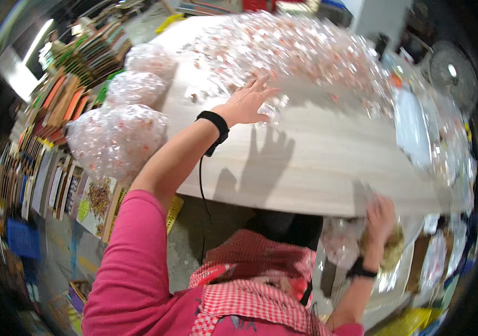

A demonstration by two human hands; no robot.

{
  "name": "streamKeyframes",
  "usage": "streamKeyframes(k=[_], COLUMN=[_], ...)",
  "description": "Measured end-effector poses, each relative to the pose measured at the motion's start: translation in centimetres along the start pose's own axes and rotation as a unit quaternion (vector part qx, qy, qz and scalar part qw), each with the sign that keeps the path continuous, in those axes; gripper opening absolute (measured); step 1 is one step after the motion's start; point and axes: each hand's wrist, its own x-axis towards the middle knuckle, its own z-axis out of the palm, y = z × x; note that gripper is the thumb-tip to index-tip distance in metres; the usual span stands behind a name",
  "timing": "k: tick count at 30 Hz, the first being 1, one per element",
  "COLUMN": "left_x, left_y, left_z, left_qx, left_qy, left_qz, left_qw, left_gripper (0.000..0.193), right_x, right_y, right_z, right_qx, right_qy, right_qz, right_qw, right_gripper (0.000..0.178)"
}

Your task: Packing small plastic components into individual plastic bags and then into larger bags.

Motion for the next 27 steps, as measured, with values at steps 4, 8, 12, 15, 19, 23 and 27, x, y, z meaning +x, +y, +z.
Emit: streamKeyframes(k=[4,8,12,15,19,23,27], left_x=[0.6,2.4,-4.7,1.6,0.8,0.9,1.9], left_y=[-8.6,-10.0,-16.6,-5.4,-1.4,3.3,8.9], left_z=[-0.8,0.4,5.0,3.4,3.2,4.7,6.5], left_qx=[-0.007,-0.200,-0.184,-0.121,-0.062,-0.054,-0.059], left_qy=[0.054,-0.011,-0.035,-0.100,-0.097,-0.071,-0.076], left_qz=[-0.192,-0.326,-0.345,-0.370,-0.329,-0.236,-0.165], left_qw=[0.980,0.924,0.920,0.916,0.937,0.968,0.982], left_gripper=[0.103,0.117,0.109,0.108,0.099,0.094,0.094], right_x=[-8.8,-11.7,-6.4,-8.2,-4.1,-1.2,3.4], right_y=[12.6,9.9,13.7,6.3,-1.0,-3.5,-5.4], right_z=[-6.4,-9.6,-5.5,-8.3,-7.7,-3.7,0.7], right_qx=[0.175,-0.264,-0.267,-0.238,-0.227,-0.049,-0.048], right_qy=[0.070,-0.008,-0.052,-0.015,0.028,0.041,0.056], right_qz=[0.215,0.100,-0.042,0.093,0.122,0.004,-0.154], right_qw=[0.958,0.959,0.961,0.967,0.966,0.998,0.985], right_gripper=[0.045,0.042,0.043,0.038,0.037,0.030,0.032])
